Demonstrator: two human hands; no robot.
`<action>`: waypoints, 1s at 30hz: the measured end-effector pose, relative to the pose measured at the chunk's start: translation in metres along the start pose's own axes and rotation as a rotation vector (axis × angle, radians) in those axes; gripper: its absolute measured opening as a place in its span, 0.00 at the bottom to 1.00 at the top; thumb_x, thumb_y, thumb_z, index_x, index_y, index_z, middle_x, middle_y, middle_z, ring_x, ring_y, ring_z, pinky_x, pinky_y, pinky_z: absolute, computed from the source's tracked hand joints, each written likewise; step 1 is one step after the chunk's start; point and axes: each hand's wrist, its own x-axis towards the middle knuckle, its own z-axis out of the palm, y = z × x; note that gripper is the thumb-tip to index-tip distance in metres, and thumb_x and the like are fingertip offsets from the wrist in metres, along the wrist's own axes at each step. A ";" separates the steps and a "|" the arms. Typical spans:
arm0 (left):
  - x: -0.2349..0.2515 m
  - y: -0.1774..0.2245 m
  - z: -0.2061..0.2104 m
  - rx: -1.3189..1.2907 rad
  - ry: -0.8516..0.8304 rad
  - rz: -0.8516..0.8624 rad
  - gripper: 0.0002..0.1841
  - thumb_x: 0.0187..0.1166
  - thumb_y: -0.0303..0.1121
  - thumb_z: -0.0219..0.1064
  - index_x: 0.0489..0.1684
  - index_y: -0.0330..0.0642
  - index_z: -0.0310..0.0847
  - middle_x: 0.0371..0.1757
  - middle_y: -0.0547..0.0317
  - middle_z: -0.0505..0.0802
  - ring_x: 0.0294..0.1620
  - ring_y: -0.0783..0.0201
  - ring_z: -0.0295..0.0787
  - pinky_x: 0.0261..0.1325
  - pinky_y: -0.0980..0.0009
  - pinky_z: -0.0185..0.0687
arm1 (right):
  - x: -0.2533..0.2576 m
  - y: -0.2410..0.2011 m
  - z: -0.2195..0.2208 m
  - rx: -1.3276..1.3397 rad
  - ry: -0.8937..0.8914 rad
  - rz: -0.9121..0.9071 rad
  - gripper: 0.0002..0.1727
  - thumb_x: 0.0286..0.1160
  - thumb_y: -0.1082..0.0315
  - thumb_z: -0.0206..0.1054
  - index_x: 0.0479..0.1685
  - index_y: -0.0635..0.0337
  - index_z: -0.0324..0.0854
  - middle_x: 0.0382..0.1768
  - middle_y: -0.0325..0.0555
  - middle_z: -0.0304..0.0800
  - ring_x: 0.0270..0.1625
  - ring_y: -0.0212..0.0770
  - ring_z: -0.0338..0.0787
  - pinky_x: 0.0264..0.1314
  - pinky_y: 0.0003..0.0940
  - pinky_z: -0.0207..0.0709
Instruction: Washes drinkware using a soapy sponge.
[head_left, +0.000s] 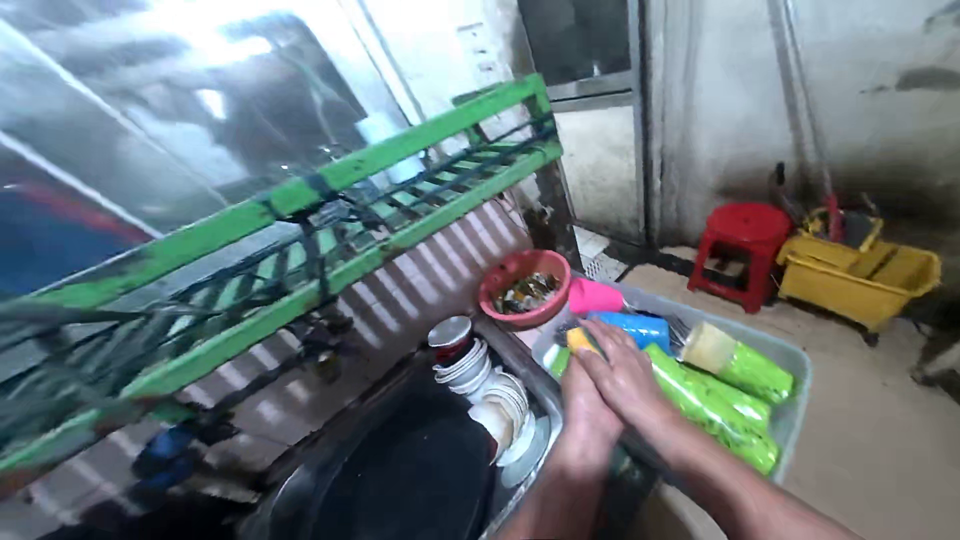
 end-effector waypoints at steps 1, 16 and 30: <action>-0.004 -0.001 0.003 0.042 0.025 -0.007 0.22 0.95 0.47 0.45 0.65 0.39 0.77 0.54 0.46 0.89 0.54 0.53 0.88 0.54 0.50 0.85 | 0.011 0.002 0.002 0.013 0.003 0.034 0.29 0.89 0.47 0.54 0.85 0.45 0.72 0.86 0.47 0.70 0.89 0.55 0.65 0.85 0.67 0.56; 0.042 0.027 -0.014 0.175 0.047 0.130 0.21 0.95 0.41 0.47 0.60 0.32 0.79 0.48 0.45 0.88 0.48 0.57 0.86 0.52 0.59 0.85 | 0.010 0.004 0.037 0.353 -0.058 0.045 0.32 0.91 0.56 0.47 0.89 0.63 0.61 0.86 0.62 0.66 0.87 0.53 0.69 0.88 0.52 0.61; 0.070 0.053 -0.037 0.063 -0.006 0.193 0.22 0.85 0.24 0.56 0.78 0.35 0.67 0.71 0.41 0.80 0.61 0.51 0.83 0.59 0.56 0.83 | -0.012 0.003 0.032 0.175 -0.167 0.022 0.26 0.89 0.63 0.54 0.84 0.60 0.70 0.75 0.60 0.80 0.73 0.53 0.83 0.77 0.52 0.73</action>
